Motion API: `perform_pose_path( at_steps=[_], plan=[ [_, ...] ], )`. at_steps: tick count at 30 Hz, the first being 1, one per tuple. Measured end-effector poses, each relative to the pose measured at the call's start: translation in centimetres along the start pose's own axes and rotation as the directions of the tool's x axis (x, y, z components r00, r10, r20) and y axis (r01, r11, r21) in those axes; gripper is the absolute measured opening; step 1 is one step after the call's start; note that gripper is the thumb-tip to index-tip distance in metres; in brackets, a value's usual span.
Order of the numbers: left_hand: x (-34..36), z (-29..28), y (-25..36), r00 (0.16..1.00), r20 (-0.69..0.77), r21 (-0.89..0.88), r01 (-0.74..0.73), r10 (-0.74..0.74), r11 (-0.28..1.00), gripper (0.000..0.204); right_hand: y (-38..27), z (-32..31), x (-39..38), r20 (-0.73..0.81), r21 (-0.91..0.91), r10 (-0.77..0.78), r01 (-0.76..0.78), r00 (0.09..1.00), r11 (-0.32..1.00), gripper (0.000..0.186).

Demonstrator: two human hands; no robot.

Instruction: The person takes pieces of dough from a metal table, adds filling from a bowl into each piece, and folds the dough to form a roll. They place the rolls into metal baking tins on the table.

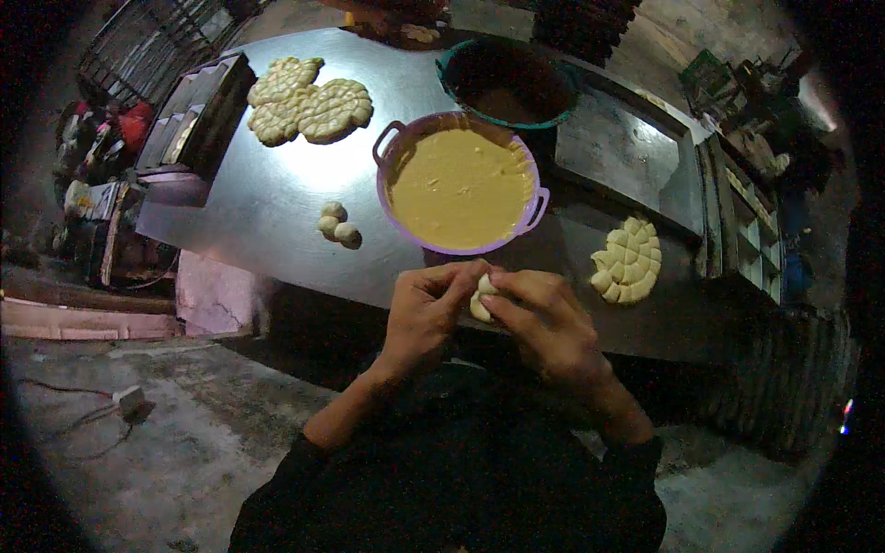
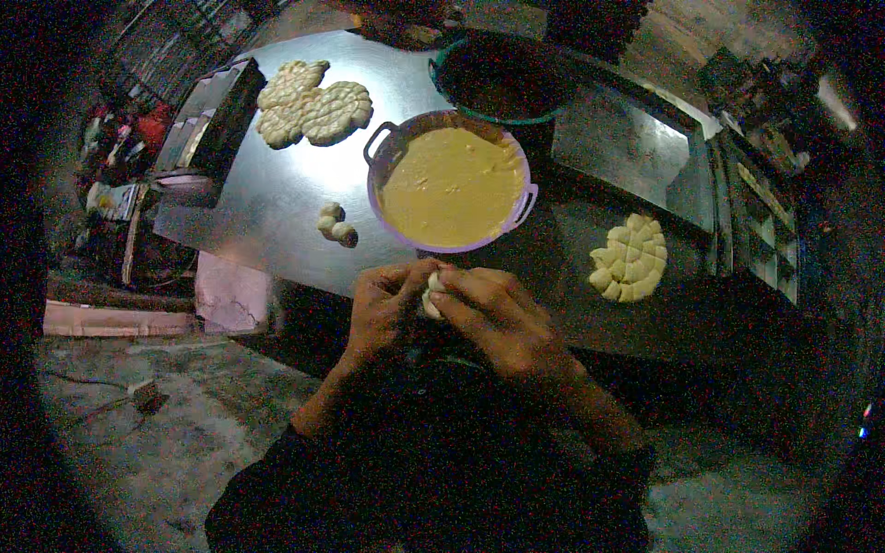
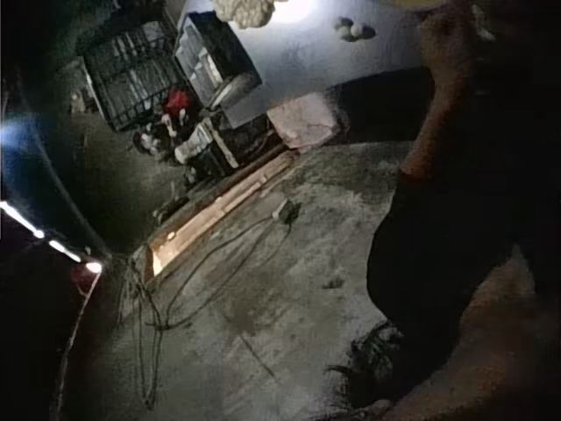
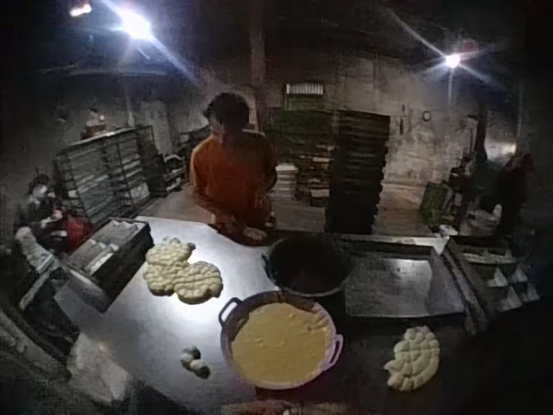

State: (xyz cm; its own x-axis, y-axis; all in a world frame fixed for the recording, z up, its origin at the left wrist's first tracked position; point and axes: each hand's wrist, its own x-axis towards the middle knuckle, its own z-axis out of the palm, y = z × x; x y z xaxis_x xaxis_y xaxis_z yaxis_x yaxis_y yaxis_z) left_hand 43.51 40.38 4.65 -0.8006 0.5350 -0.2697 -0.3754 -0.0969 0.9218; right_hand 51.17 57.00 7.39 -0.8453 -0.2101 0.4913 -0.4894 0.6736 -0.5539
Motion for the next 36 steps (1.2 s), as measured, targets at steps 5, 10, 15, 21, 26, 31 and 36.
perform_pose_path(
  at_steps=[5, 10, 15, 21, 26, 31, 36],
  plan=[
    [-1.4, 0.3, -0.5, 0.942, 0.013, 0.334, -0.319, 0.334, 0.887, 0.02, -0.6, -1.1, -0.1, 0.093, 0.34, 0.088, -0.114, 0.992, 0.933, 0.034],
    [-3.0, -0.2, 0.8, 0.975, 0.066, 0.178, -0.222, 0.213, 0.959, 0.018, 0.2, -1.0, 0.7, 0.114, 0.119, 0.006, -0.02, 0.993, 0.993, 0.031],
    [-2.7, -2.5, 0.9, 0.884, 0.25, 0.125, -0.433, 0.394, 0.893, 0.026, -0.4, 1.1, 2.2, 0.051, 0.474, 0.212, -0.211, 0.976, 0.855, 0.055],
    [-1.1, -7.6, 0.7, 0.998, 0.067, -0.078, 0.004, 0.002, 0.997, 0.031, -1.3, 4.4, 6.0, 0.179, 0.493, 0.044, -0.128, 0.983, 0.86, 0.083],
    [0.8, -12.9, 1.7, 0.979, 0.178, -0.286, 0.151, -0.103, 0.946, 0.038, -0.8, 9.0, 10.0, 0.217, 0.095, 0.129, -0.152, 0.968, 0.984, 0.08],
    [3.6, -19.2, -4.3, 0.998, -0.047, -0.073, -0.034, 0.03, 0.997, 0.04, 1.4, 17.5, 12.6, 0.161, 0.2, 0.239, -0.268, 0.958, 0.942, 0.067],
    [6.0, -25.7, -6.8, 0.961, -0.184, 0.375, -0.124, 0.205, 0.919, 0.025, 4.5, 26.5, 12.7, 0.643, 0.472, 0.655, -0.879, 0.396, 0.067, 0.049]
  ],
)
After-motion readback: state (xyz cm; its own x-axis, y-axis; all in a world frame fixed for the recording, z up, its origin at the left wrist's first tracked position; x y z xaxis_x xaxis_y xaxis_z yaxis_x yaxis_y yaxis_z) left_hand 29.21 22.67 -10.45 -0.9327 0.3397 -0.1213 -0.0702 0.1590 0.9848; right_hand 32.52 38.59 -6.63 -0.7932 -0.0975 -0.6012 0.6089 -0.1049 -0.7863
